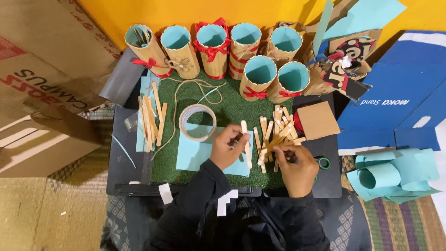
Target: Assembling a craft project by gluing popsicle sticks onto paper and trimming materials with scissors.
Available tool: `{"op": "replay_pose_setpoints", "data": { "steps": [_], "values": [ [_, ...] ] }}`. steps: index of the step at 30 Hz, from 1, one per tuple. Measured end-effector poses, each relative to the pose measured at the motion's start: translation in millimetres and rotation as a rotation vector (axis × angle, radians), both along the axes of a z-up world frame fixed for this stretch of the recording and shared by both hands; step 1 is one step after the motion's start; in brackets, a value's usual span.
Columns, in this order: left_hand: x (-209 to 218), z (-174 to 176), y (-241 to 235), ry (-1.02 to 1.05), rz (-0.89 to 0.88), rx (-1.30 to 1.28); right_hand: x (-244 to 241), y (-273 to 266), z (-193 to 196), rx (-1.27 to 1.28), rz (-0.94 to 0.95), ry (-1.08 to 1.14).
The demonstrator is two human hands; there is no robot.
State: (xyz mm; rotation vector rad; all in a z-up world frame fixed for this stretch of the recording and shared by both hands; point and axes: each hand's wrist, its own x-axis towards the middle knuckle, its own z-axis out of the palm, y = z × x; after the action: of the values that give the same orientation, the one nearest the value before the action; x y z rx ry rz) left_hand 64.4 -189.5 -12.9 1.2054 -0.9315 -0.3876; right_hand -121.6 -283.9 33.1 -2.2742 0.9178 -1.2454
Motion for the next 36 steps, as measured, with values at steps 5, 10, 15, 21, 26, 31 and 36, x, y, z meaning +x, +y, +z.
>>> {"op": "replay_pose_setpoints", "data": {
  "steps": [5, 10, 15, 21, 26, 31, 36],
  "values": [
    [-3, 7, 1, 0.043, 0.006, 0.043, 14, 15, 33, -0.014, 0.040, -0.018],
    [-4, 2, 2, 0.052, -0.014, 0.043, 10, 24, 12, 0.084, 0.185, -0.084],
    [-6, 0, 4, -0.051, 0.041, 0.076, 18, 41, -25, 0.473, 0.300, -0.133],
    [-8, -23, 4, -0.222, 0.128, 0.069, 32, 56, -39, 0.602, 0.291, -0.218],
    [-8, -19, 4, -0.290, 0.137, 0.077, 35, 54, -54, 0.670, 0.310, -0.253],
    [-11, -6, 5, -0.350, 0.183, 0.078, 36, 54, -55, 0.681, 0.353, -0.309],
    [-11, -7, 7, -0.362, 0.170, 0.115, 39, 57, -44, 0.648, 0.349, -0.340]
  ]
}}
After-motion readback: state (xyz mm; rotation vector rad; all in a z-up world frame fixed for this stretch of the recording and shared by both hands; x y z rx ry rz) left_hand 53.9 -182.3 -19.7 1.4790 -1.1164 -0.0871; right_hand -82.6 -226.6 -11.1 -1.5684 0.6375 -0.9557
